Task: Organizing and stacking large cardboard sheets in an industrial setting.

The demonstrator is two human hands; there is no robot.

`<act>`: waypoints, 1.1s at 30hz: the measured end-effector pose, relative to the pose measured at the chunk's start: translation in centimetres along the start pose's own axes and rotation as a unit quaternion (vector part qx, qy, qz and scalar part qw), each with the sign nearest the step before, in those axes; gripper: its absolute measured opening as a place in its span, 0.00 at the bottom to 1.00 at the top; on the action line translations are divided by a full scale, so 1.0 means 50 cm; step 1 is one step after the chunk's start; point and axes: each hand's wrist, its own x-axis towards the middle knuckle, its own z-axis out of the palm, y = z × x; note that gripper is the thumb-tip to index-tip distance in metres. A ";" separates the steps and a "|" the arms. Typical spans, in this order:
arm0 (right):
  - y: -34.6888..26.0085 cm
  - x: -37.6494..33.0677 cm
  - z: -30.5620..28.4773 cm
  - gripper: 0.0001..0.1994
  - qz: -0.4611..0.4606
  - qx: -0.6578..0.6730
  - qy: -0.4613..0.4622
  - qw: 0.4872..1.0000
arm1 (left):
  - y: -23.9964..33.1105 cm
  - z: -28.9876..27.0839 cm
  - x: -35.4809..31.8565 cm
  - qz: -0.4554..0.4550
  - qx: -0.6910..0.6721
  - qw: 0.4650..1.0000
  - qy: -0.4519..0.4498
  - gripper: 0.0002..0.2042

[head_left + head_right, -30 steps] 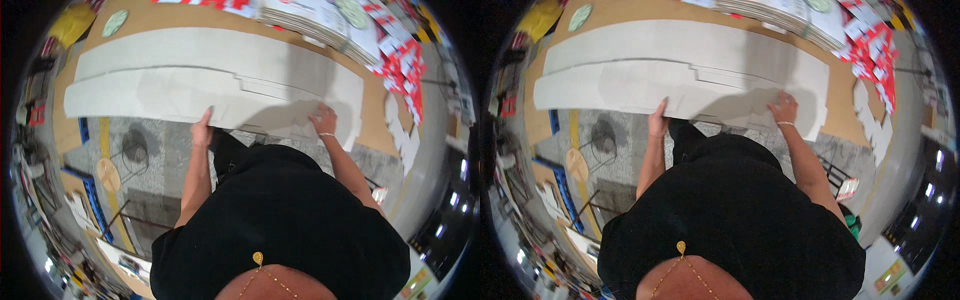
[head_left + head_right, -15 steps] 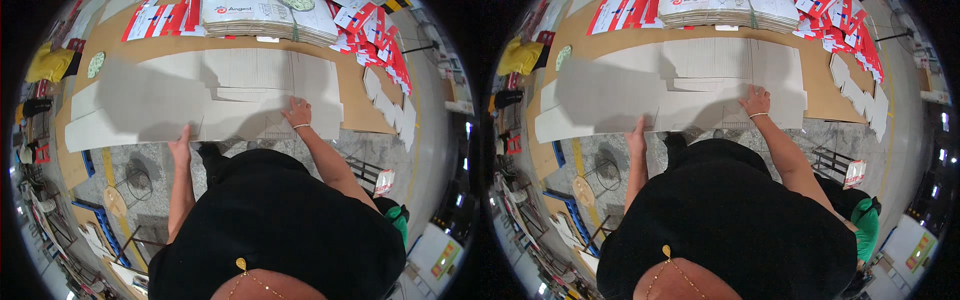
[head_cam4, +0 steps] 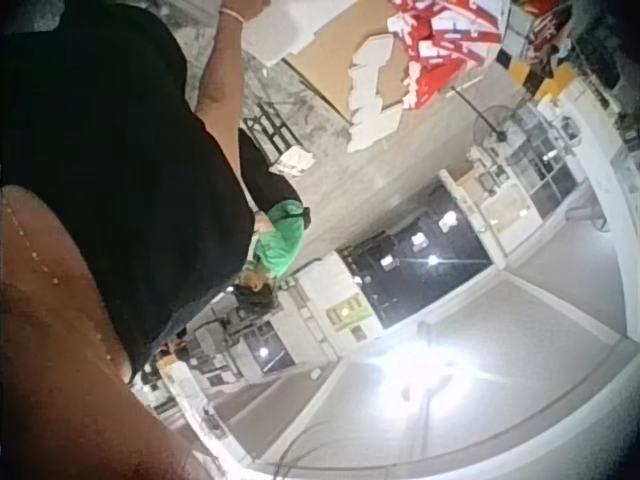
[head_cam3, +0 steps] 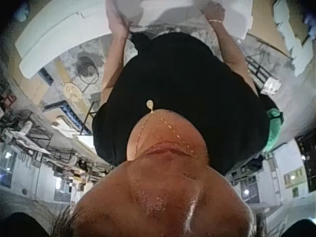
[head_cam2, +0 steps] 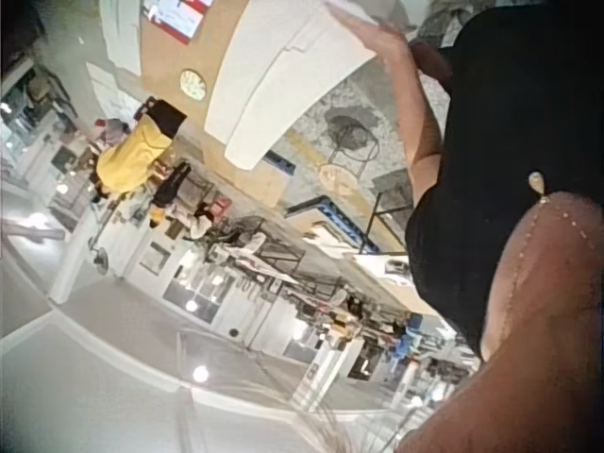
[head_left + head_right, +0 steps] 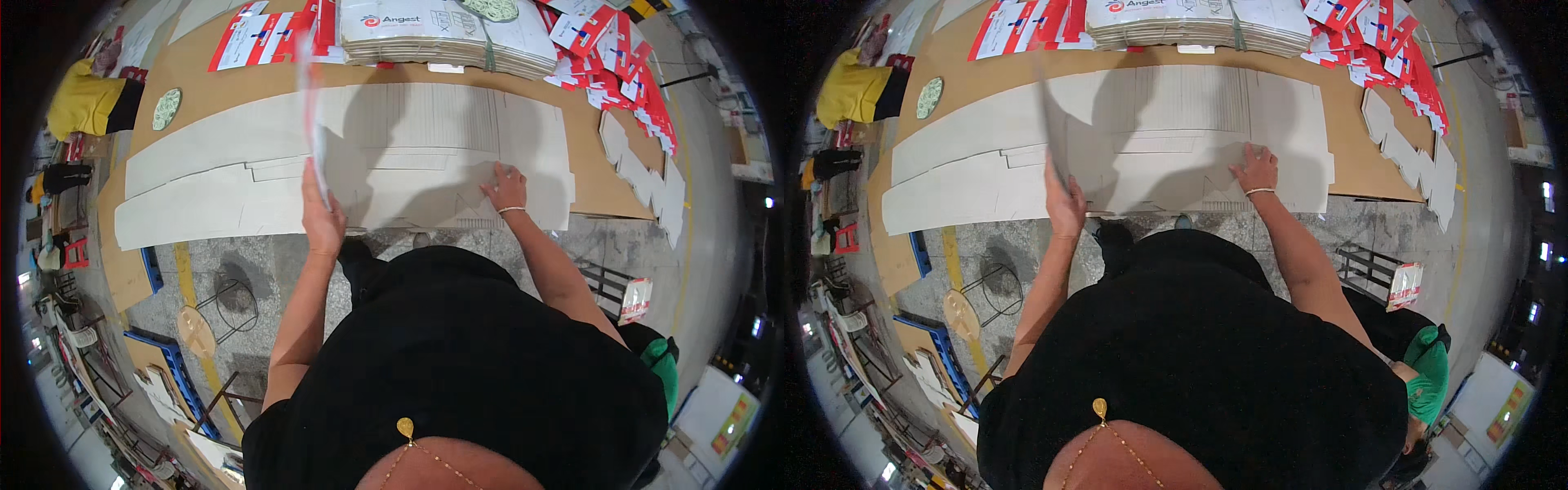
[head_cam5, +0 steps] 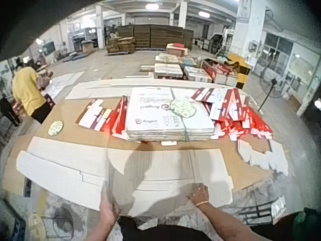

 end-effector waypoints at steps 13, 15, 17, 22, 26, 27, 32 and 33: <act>-0.014 0.003 -0.038 0.33 0.029 0.009 -0.055 0.998 | -0.235 0.000 -0.019 -0.412 -0.462 0.784 -0.045 0.21; -0.004 0.002 -0.034 0.33 0.028 0.012 -0.045 0.999 | -0.210 0.002 0.001 -0.140 -0.194 0.970 -0.051 0.14; 0.009 -0.001 -0.028 0.33 0.031 0.017 -0.037 0.999 | -0.108 0.016 0.016 -0.005 -0.126 0.991 0.049 0.11; 0.033 0.005 -0.016 0.35 0.020 0.027 -0.055 0.998 | -0.096 -0.021 0.006 -0.062 -0.133 0.984 -0.101 0.19; 0.040 -0.005 -0.019 0.35 0.041 0.019 -0.052 0.998 | -0.160 -0.077 -0.004 -0.372 -0.695 0.613 -0.053 0.23; 0.042 -0.006 -0.019 0.35 0.038 0.025 -0.047 0.998 | -0.183 -0.065 -0.005 -0.372 -0.694 0.614 -0.055 0.23; 0.026 -0.005 -0.031 0.35 0.031 0.006 -0.057 0.998 | -0.268 -0.015 -0.011 -0.370 -0.365 0.851 -0.077 0.22; 0.028 -0.006 -0.031 0.35 0.029 0.011 -0.056 0.998 | -0.263 -0.015 -0.003 -0.275 -0.272 0.916 -0.108 0.22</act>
